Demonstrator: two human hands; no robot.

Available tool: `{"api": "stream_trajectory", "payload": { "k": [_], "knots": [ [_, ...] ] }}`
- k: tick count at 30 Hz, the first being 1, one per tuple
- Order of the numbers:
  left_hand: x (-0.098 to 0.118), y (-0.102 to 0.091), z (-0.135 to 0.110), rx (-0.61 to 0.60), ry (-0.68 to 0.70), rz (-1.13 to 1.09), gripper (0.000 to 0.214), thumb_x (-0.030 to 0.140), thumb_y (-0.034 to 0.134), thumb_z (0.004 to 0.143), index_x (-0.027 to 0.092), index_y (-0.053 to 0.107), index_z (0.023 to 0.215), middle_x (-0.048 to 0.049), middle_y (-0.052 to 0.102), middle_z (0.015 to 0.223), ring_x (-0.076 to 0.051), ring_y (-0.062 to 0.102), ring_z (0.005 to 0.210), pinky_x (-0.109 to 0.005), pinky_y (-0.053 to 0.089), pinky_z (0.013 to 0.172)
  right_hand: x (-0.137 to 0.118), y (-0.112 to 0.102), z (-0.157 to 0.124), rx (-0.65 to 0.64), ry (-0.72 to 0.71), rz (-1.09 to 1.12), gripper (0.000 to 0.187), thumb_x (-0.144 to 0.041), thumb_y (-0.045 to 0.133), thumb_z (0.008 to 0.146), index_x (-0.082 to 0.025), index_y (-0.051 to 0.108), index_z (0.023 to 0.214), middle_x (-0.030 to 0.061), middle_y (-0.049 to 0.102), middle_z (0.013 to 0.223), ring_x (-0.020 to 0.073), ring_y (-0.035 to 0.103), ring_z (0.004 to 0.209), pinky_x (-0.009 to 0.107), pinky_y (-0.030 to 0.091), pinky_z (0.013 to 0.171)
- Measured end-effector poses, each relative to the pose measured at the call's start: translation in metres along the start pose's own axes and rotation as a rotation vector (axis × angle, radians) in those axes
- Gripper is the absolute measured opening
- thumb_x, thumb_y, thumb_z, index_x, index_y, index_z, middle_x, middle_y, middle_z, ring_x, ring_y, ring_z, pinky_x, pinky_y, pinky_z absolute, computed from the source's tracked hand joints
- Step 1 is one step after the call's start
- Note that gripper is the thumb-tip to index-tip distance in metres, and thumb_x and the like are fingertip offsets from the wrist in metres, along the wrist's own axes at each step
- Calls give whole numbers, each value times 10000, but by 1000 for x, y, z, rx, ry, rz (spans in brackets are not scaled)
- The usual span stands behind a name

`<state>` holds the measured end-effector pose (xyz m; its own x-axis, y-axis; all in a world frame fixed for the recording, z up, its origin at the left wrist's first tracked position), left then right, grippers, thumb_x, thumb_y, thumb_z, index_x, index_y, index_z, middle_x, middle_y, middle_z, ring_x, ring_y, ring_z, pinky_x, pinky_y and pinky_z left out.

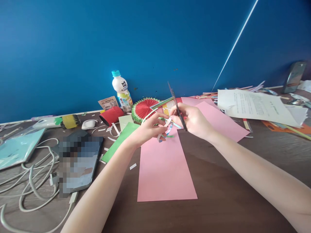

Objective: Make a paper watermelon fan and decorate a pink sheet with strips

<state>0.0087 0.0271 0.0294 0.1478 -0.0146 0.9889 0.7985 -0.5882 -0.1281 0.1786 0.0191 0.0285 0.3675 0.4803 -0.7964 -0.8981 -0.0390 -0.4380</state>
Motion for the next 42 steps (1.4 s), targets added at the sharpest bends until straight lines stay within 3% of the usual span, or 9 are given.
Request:
{"api": "stream_trajectory", "payload": {
  "k": [6,11,15,19,25,30,35,40,42],
  "knots": [
    [-4,-1,1,-41,-4,13,246,251,613,735,196,523,958,-6,557,784,-104,576,618,-245,505,536,0,-7,3,62,-43,-9,110,-289,601,748,-201,534,756,-19,529,693,118,507,668,247,398,608],
    [-3,0,2,-6,-17,13,141,227,611,734,145,561,837,-43,592,812,-111,589,654,-228,506,529,-1,-8,5,101,-26,65,112,-280,619,735,-203,542,761,-16,560,692,114,533,642,253,417,592],
    [-2,1,1,55,28,-20,283,191,651,690,177,502,931,-15,575,826,-86,575,614,-206,498,489,2,-8,7,106,-10,107,108,-269,627,727,-207,547,765,-24,556,666,115,552,633,252,431,584],
    [-5,1,3,35,127,-69,316,208,687,649,195,491,897,-15,551,912,-119,605,729,-207,522,502,5,-8,8,124,5,107,114,-259,634,719,-205,548,771,-17,582,692,121,573,657,251,438,588],
    [-8,-4,3,-80,75,-25,235,267,617,724,144,608,924,-83,606,977,-216,605,937,-265,559,610,8,-9,8,130,-22,126,148,-270,661,704,-200,546,767,-16,586,709,114,570,656,239,437,585],
    [-4,-12,0,-41,57,17,278,224,575,732,154,621,997,-90,632,997,-250,582,1012,-285,560,639,10,-8,9,136,51,112,178,-331,641,731,-200,527,769,-16,585,671,114,561,609,237,427,552],
    [-2,-24,-2,87,41,24,344,165,579,707,166,601,1050,-71,653,924,-228,615,954,-283,555,655,13,-14,12,0,183,99,202,-390,548,798,-192,511,808,14,625,718,120,569,607,230,404,518],
    [-2,-35,-3,245,77,81,386,170,599,700,168,587,1086,-35,638,844,-148,619,759,-284,559,655,14,-24,11,-451,317,26,260,-424,566,776,-168,531,807,-23,530,538,104,489,509,230,361,496],
    [-3,-38,-3,276,98,88,409,176,608,696,174,580,1105,-21,618,816,-122,597,680,-291,562,637,17,-26,10,-575,330,-17,285,-434,583,761,-160,557,836,-33,502,532,99,475,512,230,357,508]
  ]
}}
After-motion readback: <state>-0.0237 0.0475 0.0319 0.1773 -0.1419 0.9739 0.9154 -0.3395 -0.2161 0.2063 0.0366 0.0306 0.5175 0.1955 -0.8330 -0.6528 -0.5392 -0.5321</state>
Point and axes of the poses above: each hand's wrist, its own z-axis towards the middle knuckle, its own y-axis out of the palm, x = y × z, the point moved 1 cm from there along z, towards the middle knuckle
